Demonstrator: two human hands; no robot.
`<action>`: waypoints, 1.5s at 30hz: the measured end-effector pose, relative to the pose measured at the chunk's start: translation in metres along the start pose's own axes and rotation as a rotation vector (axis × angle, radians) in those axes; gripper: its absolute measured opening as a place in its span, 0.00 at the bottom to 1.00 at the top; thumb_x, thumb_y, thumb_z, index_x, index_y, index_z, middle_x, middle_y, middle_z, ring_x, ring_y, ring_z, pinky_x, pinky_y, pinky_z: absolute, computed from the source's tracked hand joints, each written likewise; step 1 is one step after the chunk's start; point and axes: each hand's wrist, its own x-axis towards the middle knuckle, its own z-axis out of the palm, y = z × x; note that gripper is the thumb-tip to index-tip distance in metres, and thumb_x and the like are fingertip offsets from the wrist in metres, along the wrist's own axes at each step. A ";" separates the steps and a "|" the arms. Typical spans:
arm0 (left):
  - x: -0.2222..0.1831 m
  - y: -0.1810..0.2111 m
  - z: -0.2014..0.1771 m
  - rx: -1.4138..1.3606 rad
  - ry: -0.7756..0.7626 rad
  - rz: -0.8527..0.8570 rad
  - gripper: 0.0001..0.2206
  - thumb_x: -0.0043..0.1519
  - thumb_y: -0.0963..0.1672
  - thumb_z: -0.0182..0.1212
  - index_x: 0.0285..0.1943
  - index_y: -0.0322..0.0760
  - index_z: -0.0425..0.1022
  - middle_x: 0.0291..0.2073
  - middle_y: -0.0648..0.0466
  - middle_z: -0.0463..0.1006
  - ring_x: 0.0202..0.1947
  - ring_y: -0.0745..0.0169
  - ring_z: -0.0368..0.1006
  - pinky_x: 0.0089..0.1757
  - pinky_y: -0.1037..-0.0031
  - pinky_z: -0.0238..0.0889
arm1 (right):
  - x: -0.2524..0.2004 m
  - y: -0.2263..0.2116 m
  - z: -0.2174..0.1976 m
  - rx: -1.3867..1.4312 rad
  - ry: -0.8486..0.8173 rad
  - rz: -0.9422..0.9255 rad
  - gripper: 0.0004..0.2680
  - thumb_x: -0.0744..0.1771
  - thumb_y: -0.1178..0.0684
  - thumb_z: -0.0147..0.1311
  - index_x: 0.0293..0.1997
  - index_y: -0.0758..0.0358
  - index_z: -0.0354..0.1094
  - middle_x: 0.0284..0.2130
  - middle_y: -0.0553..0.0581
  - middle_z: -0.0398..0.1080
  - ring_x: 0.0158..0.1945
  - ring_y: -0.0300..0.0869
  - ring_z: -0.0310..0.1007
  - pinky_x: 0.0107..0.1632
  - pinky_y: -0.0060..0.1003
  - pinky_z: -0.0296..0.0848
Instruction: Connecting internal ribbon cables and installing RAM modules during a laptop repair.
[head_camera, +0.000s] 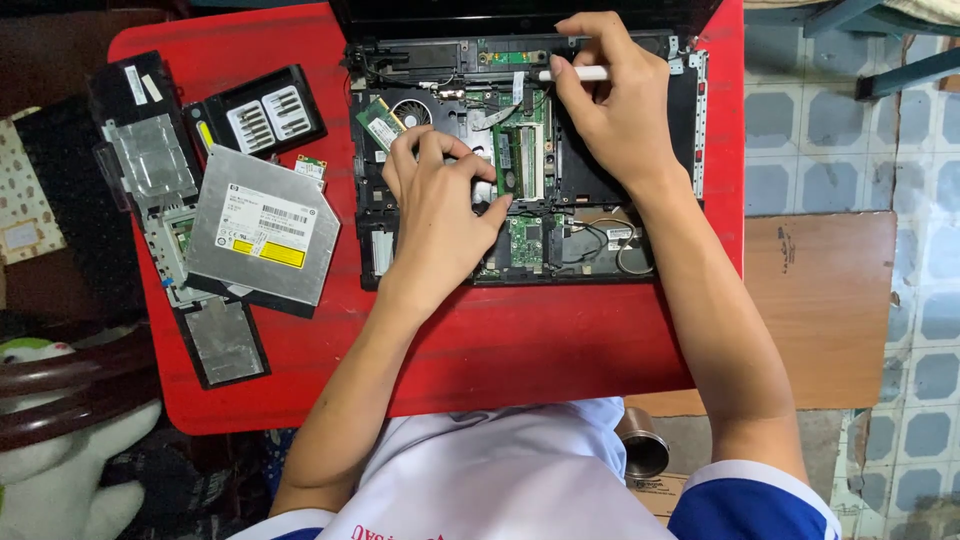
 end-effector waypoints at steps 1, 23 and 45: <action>0.000 0.001 0.000 0.000 -0.001 0.000 0.11 0.53 0.47 0.76 0.37 0.38 0.82 0.44 0.50 0.69 0.61 0.36 0.54 0.57 0.43 0.47 | 0.000 0.000 0.000 0.000 0.000 0.001 0.06 0.74 0.62 0.57 0.57 0.64 0.65 0.28 0.52 0.65 0.28 0.38 0.58 0.34 0.34 0.59; 0.011 -0.002 0.016 -0.150 0.227 -0.087 0.08 0.59 0.46 0.68 0.27 0.43 0.82 0.39 0.58 0.69 0.56 0.47 0.59 0.56 0.50 0.46 | -0.001 0.007 0.002 -0.012 0.019 -0.044 0.07 0.74 0.63 0.57 0.58 0.67 0.67 0.30 0.53 0.66 0.31 0.39 0.62 0.37 0.35 0.62; 0.012 0.000 0.018 0.003 0.182 -0.015 0.06 0.62 0.45 0.62 0.33 0.44 0.78 0.44 0.50 0.64 0.54 0.42 0.55 0.53 0.47 0.49 | 0.000 0.000 0.000 -0.033 0.010 0.013 0.06 0.74 0.63 0.57 0.57 0.65 0.66 0.30 0.51 0.66 0.27 0.37 0.57 0.35 0.34 0.60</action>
